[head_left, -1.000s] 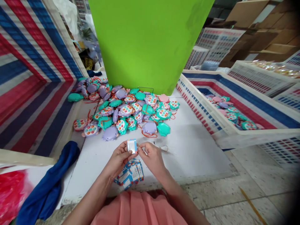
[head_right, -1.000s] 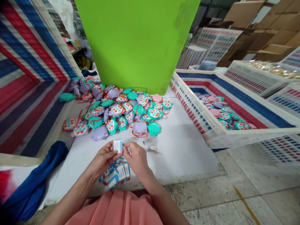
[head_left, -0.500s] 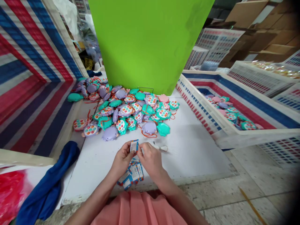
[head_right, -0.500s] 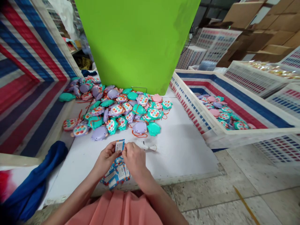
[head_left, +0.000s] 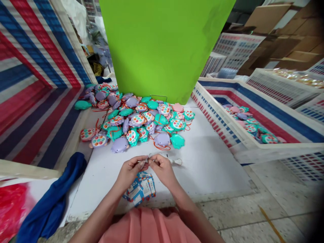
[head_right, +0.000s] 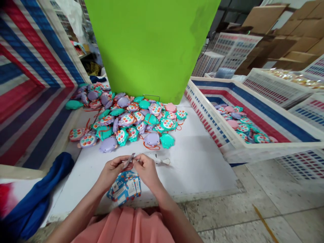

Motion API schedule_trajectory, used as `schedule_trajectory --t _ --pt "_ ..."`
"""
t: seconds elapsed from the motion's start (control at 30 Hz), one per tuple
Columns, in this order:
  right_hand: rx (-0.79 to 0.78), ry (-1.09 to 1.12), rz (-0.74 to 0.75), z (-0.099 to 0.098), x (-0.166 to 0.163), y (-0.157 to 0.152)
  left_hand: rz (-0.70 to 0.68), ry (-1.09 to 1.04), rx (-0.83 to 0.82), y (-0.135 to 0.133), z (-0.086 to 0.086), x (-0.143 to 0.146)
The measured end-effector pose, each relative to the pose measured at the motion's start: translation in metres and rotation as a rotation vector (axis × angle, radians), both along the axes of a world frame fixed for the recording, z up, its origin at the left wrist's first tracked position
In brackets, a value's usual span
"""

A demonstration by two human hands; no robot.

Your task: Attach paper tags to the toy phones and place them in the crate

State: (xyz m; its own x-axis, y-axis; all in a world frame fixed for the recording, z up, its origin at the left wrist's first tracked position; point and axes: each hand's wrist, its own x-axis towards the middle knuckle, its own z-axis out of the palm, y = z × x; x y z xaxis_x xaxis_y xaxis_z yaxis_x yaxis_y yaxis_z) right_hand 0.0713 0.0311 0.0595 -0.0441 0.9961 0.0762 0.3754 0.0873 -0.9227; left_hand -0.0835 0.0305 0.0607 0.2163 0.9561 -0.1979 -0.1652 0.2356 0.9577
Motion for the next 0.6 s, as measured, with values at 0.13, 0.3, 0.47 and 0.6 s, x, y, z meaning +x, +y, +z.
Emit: schedule_trajectory --t 0.13,0.3,0.47,0.6 --pt "-0.126 0.216 0.101 -0.006 -0.003 -0.001 0.085 0.235 0.150 0.002 0.000 -0.001" --pt "-0.130 0.300 0.107 -0.010 -0.007 -0.002 0.127 0.427 0.382 0.005 0.004 -0.002" --pt "0.000 0.289 0.076 -0.009 -0.010 -0.007 0.154 0.564 0.475 0.005 0.006 -0.004" --pt "0.148 0.163 0.132 -0.003 -0.010 -0.014 0.158 0.694 0.517 0.004 0.005 -0.005"
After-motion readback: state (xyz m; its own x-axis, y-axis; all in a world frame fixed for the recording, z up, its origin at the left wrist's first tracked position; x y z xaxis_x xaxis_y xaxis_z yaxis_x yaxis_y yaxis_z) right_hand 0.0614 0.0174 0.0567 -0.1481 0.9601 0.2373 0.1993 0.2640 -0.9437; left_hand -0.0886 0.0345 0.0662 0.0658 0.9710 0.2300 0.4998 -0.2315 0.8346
